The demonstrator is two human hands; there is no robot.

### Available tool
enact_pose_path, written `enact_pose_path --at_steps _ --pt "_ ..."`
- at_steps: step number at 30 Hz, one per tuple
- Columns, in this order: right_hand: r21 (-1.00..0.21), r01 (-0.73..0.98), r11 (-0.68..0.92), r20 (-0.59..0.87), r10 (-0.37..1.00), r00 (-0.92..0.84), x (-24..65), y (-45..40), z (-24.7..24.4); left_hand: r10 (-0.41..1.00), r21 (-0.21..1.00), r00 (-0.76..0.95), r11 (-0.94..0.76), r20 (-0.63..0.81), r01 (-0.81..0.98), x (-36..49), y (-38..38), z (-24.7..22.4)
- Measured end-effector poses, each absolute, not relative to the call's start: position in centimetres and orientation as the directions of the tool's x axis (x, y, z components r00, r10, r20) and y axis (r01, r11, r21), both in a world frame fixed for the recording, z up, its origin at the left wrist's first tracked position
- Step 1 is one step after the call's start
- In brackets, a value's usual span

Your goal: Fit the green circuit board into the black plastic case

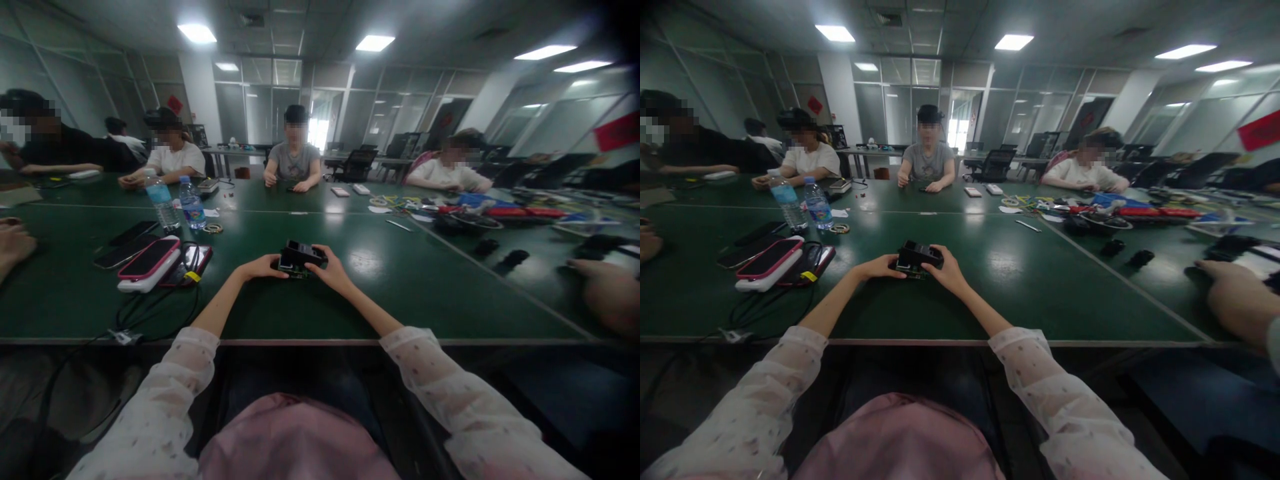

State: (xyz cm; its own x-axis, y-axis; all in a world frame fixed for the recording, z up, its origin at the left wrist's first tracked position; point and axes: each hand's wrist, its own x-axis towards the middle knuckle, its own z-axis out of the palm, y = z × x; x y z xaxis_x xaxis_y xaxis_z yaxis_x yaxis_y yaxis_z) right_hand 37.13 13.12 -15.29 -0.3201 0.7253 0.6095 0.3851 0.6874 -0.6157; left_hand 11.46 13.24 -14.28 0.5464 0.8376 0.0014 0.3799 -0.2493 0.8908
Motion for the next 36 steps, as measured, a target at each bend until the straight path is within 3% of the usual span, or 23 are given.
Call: enact_pose_path --at_steps 10,18,36 --pt "-0.568 0.411 0.713 0.632 0.698 -0.336 37.0 12.3 -14.9 0.844 0.905 0.535 -0.252 0.033 0.342 11.5 13.5 -14.6" --pt "-0.466 0.465 0.753 0.518 0.658 -0.547 37.3 13.6 -16.6 0.857 0.915 0.515 -0.216 0.010 0.341 11.0 13.2 -14.3" --pt "-0.496 0.460 0.736 0.478 0.674 -0.563 37.3 13.9 -16.8 0.849 0.896 0.528 -0.211 -0.030 0.390 11.3 13.0 -13.4"
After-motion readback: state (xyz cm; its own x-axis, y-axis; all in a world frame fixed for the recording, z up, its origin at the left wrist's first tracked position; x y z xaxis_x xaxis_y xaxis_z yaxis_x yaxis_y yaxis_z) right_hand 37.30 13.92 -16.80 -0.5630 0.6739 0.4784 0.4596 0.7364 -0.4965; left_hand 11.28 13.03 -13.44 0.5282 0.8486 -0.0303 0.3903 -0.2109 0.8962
